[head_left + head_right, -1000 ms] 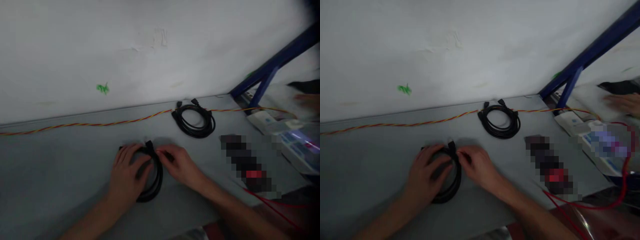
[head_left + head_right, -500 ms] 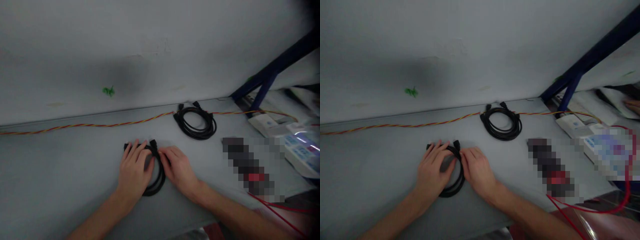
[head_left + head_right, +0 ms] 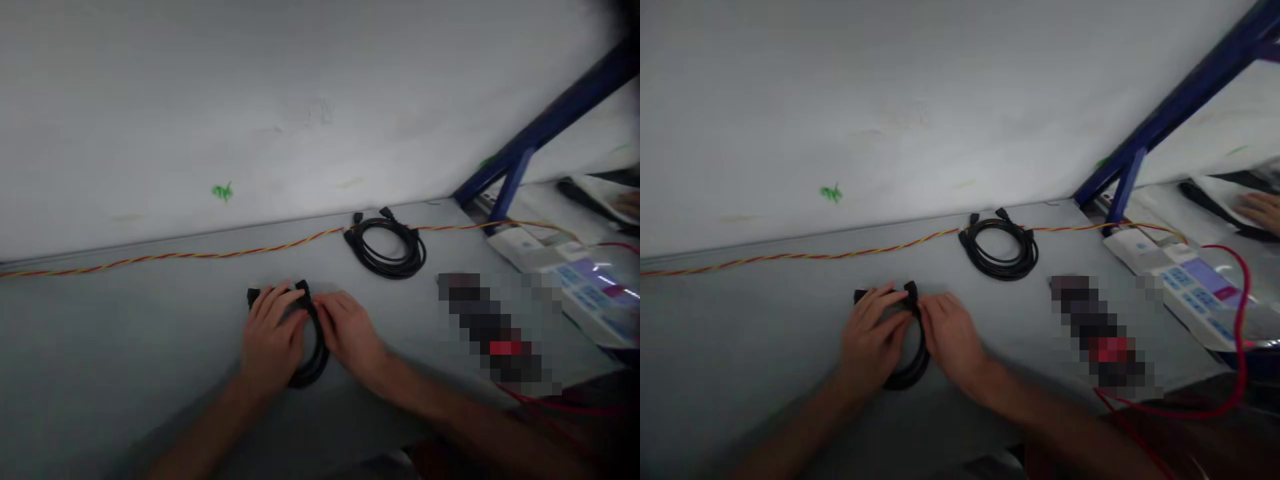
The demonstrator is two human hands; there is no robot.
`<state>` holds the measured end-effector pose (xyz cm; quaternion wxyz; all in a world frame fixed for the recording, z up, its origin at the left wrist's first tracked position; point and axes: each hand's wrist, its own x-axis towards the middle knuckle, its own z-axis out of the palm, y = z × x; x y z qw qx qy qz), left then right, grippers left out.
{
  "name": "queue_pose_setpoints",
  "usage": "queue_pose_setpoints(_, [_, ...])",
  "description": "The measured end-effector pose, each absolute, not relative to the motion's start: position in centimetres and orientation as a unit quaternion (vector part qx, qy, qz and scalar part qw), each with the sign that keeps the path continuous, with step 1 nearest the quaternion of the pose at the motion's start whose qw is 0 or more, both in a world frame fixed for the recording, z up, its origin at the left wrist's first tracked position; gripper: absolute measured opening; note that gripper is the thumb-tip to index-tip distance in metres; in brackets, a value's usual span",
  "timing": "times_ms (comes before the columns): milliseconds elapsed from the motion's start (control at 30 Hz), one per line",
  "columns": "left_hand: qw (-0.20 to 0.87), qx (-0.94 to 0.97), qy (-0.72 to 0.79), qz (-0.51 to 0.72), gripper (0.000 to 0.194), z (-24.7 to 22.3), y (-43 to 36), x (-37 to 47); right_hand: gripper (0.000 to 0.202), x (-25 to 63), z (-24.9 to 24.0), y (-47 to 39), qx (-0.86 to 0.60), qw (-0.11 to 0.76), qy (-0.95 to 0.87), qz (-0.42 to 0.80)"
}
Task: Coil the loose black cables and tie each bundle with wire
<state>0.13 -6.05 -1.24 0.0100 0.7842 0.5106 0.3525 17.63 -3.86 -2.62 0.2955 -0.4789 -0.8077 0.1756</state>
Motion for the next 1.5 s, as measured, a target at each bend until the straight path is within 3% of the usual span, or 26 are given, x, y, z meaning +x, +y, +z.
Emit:
queue_pose_setpoints(233, [-0.032, 0.861, 0.455, 0.228, 0.027, -1.1, -5.0, 0.1, 0.022, 17.2, -2.2, -4.3, -0.498, 0.239, -0.829, 0.086])
queue_pose_setpoints(533, [-0.038, 0.866, 0.445, 0.227, 0.020, -0.7, -4.0, 0.2, 0.015, 16.7, -1.4, -4.4, -0.537, 0.190, -0.822, 0.007])
queue_pose_setpoints(967, [-0.059, 0.866, 0.449, 0.213, 0.025, -0.7, -3.3, -0.1, 0.014, 16.8, -1.9, -4.2, -0.545, 0.202, -0.813, 0.026])
queue_pose_setpoints(1300, [0.019, 0.849, 0.470, 0.240, 0.033, -0.4, -2.5, -0.5, 0.019, 17.0, -1.3, -4.0, -0.556, 0.207, -0.804, 0.039])
queue_pose_setpoints(1500, [0.013, 0.853, 0.459, 0.250, 0.032, -0.6, -2.6, -0.5, 0.019, 17.8, -1.0, -3.7, -0.554, 0.197, -0.806, 0.063])
